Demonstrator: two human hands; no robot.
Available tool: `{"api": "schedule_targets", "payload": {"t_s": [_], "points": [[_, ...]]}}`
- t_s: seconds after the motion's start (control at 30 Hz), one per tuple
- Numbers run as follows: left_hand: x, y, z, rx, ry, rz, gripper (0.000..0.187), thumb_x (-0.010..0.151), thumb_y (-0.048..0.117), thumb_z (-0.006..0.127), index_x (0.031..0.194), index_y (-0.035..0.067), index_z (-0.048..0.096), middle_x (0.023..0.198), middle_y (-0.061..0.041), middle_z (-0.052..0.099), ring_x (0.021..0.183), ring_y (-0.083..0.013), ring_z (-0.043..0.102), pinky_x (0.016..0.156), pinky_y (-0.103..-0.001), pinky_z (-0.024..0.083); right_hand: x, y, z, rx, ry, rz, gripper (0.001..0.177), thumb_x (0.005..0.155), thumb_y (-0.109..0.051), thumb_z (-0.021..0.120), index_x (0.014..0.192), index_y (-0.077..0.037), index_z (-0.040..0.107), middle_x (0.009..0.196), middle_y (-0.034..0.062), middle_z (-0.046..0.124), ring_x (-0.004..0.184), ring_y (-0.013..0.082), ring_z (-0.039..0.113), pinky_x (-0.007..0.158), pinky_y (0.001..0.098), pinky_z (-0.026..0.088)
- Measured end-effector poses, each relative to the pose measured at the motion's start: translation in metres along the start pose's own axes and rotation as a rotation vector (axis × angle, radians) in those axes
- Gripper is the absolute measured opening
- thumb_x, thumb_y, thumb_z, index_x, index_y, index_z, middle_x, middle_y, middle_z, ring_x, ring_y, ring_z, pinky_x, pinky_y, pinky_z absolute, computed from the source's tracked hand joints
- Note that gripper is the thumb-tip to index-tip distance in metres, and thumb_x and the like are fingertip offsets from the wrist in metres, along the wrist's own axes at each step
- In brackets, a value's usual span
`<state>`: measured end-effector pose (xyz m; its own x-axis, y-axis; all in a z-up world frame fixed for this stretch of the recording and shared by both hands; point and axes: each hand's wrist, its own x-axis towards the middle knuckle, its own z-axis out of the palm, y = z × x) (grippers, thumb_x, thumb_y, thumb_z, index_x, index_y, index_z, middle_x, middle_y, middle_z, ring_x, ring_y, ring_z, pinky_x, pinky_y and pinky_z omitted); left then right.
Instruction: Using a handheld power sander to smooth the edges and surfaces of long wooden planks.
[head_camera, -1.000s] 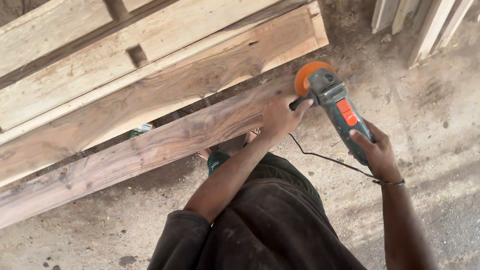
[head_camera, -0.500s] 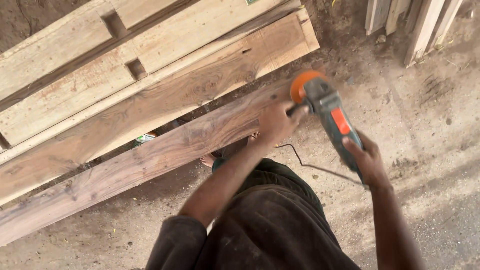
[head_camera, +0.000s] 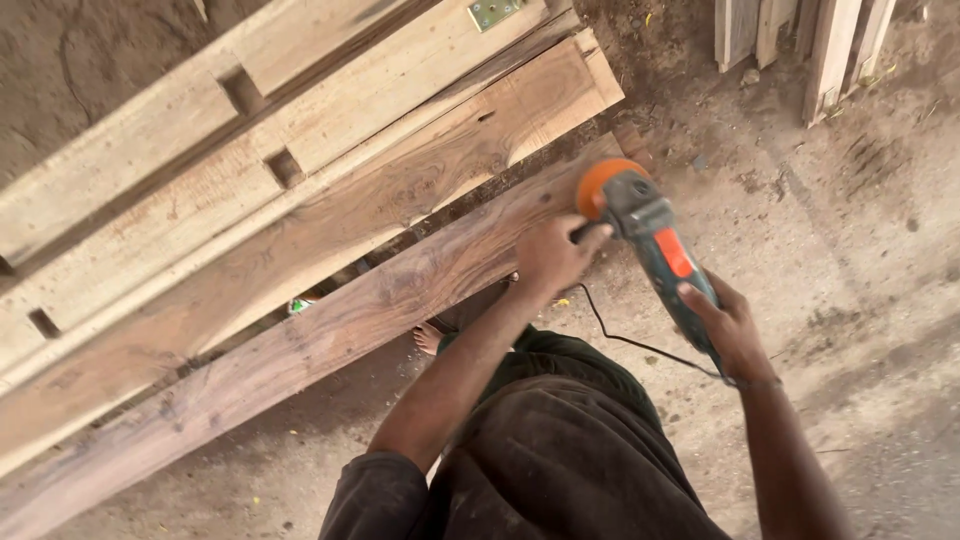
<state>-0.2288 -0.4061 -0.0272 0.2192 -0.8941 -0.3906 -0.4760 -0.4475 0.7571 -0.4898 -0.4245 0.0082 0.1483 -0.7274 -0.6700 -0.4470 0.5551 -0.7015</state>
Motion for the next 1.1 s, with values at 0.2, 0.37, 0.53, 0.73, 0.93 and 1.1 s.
{"api": "schedule_targets", "payload": {"t_s": [0.2, 0.37, 0.53, 0.73, 0.93, 1.1], "points": [[-0.029, -0.036, -0.065, 0.044, 0.230, 0.103, 0.049, 0.091, 0.054, 0.070, 0.103, 0.007, 0.080, 0.077, -0.011, 0.073, 0.069, -0.0230, 0.071, 0.062, -0.038, 0.053, 0.010, -0.010, 0.060, -0.056, -0.111, -0.105, 0.067, 0.089, -0.043, 0.070, 0.145, -0.009, 0.060, 0.100, 0.0129, 0.073, 0.077, 0.0165, 0.065, 0.064, 0.0331, 0.055], [-0.064, -0.053, -0.087, 0.032, 0.212, -0.059, 0.042, 0.090, 0.049, 0.069, 0.106, 0.011, 0.079, 0.076, -0.008, 0.075, 0.071, -0.0220, 0.073, 0.067, -0.037, 0.054, 0.019, 0.015, 0.086, -0.250, -0.175, -0.210, 0.067, 0.091, -0.044, 0.073, 0.149, -0.015, 0.056, 0.104, 0.0153, 0.076, 0.083, 0.0193, 0.068, 0.071, 0.0359, 0.054], [-0.040, -0.055, -0.074, 0.061, 0.267, 0.013, 0.038, 0.091, 0.046, 0.072, 0.109, 0.014, 0.080, 0.079, -0.007, 0.073, 0.072, -0.0193, 0.070, 0.067, -0.037, 0.054, 0.010, -0.023, 0.072, -0.276, -0.229, -0.011, 0.078, 0.083, -0.055, 0.067, 0.152, -0.026, 0.047, 0.102, 0.0108, 0.080, 0.070, 0.0213, 0.072, 0.066, 0.0376, 0.057], [0.023, -0.008, -0.059, 0.115, 0.136, 0.033, 0.040, 0.092, 0.047, 0.072, 0.103, 0.009, 0.080, 0.065, -0.007, 0.067, 0.060, -0.0190, 0.064, 0.062, -0.038, 0.050, 0.042, -0.007, 0.038, -0.175, -0.045, -0.056, 0.071, 0.084, -0.053, 0.069, 0.147, -0.023, 0.057, 0.106, 0.0118, 0.077, 0.076, 0.0191, 0.073, 0.066, 0.0365, 0.059], [0.028, -0.023, -0.024, 0.170, 0.016, 0.045, 0.048, 0.094, 0.055, 0.069, 0.099, 0.009, 0.079, 0.077, -0.008, 0.073, 0.066, -0.0227, 0.066, 0.061, -0.040, 0.050, 0.012, 0.010, 0.021, -0.048, -0.009, 0.037, 0.070, 0.086, -0.051, 0.068, 0.146, -0.016, 0.058, 0.107, 0.0161, 0.075, 0.077, 0.0225, 0.071, 0.068, 0.0385, 0.060], [-0.002, -0.006, -0.020, 0.164, 0.082, 0.160, 0.047, 0.090, 0.056, 0.070, 0.106, 0.014, 0.079, 0.083, -0.009, 0.077, 0.075, -0.0252, 0.073, 0.066, -0.039, 0.055, -0.015, 0.042, 0.028, 0.022, 0.024, -0.064, 0.069, 0.090, -0.050, 0.069, 0.145, -0.009, 0.062, 0.109, 0.0180, 0.076, 0.082, 0.0206, 0.070, 0.072, 0.0375, 0.057]]}}
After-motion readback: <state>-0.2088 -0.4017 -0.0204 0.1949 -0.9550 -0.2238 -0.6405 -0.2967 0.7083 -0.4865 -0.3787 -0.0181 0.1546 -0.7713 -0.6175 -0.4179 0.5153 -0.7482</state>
